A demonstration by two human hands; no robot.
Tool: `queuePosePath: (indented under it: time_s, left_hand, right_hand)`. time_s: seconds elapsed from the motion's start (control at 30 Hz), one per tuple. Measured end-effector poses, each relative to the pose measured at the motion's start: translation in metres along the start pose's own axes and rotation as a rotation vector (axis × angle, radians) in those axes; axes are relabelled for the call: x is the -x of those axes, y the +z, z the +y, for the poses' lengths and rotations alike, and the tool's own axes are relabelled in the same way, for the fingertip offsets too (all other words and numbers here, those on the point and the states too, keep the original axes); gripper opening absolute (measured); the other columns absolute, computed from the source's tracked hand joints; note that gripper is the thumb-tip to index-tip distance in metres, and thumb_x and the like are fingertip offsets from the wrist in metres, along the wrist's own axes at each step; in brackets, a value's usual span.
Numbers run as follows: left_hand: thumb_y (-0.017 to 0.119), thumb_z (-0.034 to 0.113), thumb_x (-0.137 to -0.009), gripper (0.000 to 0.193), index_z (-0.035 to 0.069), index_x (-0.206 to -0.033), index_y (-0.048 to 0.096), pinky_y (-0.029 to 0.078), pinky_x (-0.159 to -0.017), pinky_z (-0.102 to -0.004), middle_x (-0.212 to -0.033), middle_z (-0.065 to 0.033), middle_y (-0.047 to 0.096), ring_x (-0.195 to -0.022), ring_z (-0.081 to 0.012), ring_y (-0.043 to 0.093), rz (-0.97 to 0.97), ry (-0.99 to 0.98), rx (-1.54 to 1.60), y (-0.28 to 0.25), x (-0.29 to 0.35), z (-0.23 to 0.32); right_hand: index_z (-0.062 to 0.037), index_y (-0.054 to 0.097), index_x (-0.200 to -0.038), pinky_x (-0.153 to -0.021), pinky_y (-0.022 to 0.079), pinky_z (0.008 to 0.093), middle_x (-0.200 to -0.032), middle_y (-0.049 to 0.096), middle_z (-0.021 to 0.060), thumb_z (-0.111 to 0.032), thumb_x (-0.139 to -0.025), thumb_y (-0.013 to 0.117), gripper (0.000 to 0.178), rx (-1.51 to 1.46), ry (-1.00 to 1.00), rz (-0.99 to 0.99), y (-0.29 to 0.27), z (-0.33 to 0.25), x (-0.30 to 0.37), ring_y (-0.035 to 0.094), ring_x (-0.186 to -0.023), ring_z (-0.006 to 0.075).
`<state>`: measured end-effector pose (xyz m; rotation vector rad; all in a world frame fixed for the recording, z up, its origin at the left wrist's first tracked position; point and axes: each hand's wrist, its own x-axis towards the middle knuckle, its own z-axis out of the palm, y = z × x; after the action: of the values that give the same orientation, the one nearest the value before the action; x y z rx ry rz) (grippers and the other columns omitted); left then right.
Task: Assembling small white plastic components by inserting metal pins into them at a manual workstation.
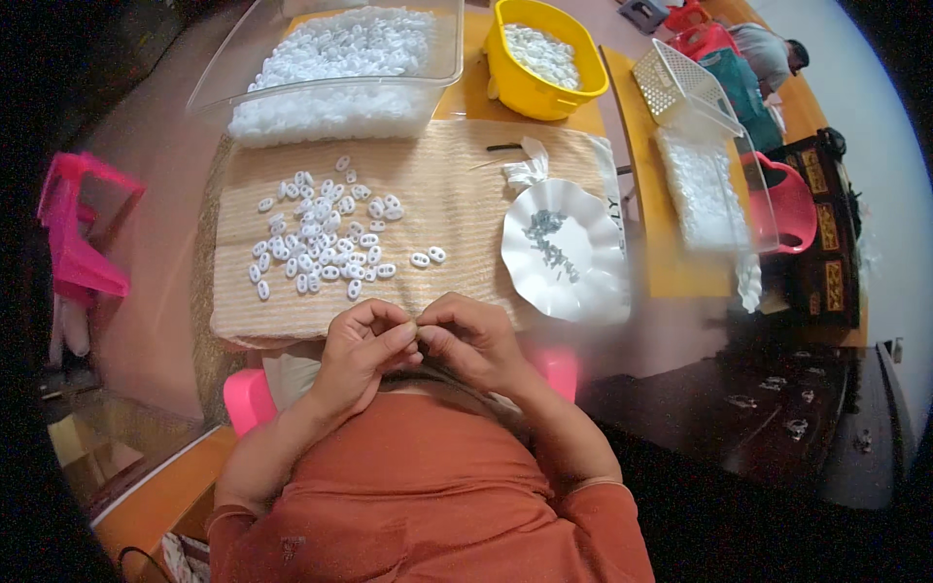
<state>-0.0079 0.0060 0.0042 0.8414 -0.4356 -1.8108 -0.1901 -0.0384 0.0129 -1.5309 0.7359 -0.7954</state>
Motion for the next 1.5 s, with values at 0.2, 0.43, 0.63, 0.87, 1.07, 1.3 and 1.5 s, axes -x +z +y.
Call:
queuePosePath:
  time_s: [0.2,0.43,0.63,0.87,1.07,1.3,1.5]
  left_hand:
    - [0.06,0.004,-0.089,0.015,0.0,-0.104,0.06,0.058,-0.072,-0.0276,-0.089,-0.0071,0.065,-0.079,-0.0122,0.065,0.009,-0.035,0.057,-0.001,0.0,0.0]
    - [0.059,0.002,-0.09,0.019,-0.001,-0.109,0.06,0.058,-0.076,-0.0287,-0.093,-0.0092,0.066,-0.083,-0.0141,0.065,0.002,-0.057,0.05,-0.003,-0.001,-0.002]
    - [0.058,0.003,-0.09,0.019,-0.002,-0.108,0.059,0.058,-0.077,-0.0286,-0.095,-0.0099,0.066,-0.083,-0.0141,0.066,0.007,-0.059,0.041,-0.004,-0.001,-0.002]
    - [0.059,0.003,-0.09,0.018,-0.002,-0.107,0.059,0.058,-0.076,-0.028,-0.094,-0.0099,0.066,-0.083,-0.0141,0.066,0.009,-0.05,0.043,-0.005,-0.002,-0.003]
    - [0.06,0.002,-0.089,0.017,-0.002,-0.105,0.059,0.058,-0.076,-0.0279,-0.094,-0.01,0.066,-0.082,-0.0144,0.066,0.011,-0.038,0.059,-0.006,-0.004,-0.003]
    - [0.06,0.001,-0.089,0.017,-0.002,-0.106,0.06,0.059,-0.075,-0.0282,-0.093,-0.011,0.066,-0.082,-0.0152,0.067,0.027,-0.048,0.035,-0.007,-0.003,-0.004]
    - [0.06,0.001,-0.088,0.016,-0.002,-0.104,0.061,0.059,-0.074,-0.0279,-0.091,-0.011,0.067,-0.08,-0.0154,0.067,0.031,-0.021,0.012,-0.007,-0.003,-0.006]
  right_hand:
    - [0.0054,0.06,-0.095,-0.067,0.047,0.0214,-0.091,0.059,0.0073,0.001,-0.09,0.058,0.007,-0.088,0.09,0.102,0.0,0.0,-0.002,0.057,-0.077,0.0097]
    - [0.0045,0.06,-0.094,-0.065,0.045,0.0214,-0.091,0.059,0.0073,0.0,-0.09,0.059,0.006,-0.016,0.037,0.063,-0.002,0.011,-0.001,0.055,-0.076,0.0094]
    - [0.0041,0.06,-0.092,-0.064,0.045,0.021,-0.089,0.06,0.0069,-0.001,-0.09,0.059,0.006,0.044,0.003,0.039,-0.004,0.013,-0.001,0.055,-0.075,0.009]
    - [0.0031,0.061,-0.091,-0.066,0.045,0.0226,-0.086,0.06,0.0071,-0.002,-0.088,0.061,0.006,0.021,0.055,0.058,-0.002,0.009,-0.002,0.056,-0.076,0.0105]
    - [0.0021,0.062,-0.09,-0.069,0.046,0.0254,-0.084,0.062,0.0078,-0.004,-0.087,0.062,0.007,0.03,0.08,0.047,-0.005,0.009,-0.004,0.058,-0.077,0.0132]
    - [0.002,0.062,-0.089,-0.067,0.046,0.0259,-0.082,0.062,0.0077,-0.004,-0.087,0.062,0.007,0.059,0.07,0.024,-0.004,0.009,-0.004,0.058,-0.075,0.0136]
    - [0.0011,0.062,-0.088,-0.065,0.046,0.0264,-0.079,0.062,0.0076,-0.005,-0.087,0.061,0.006,0.092,0.087,0.009,-0.004,0.007,-0.005,0.059,-0.072,0.0142]
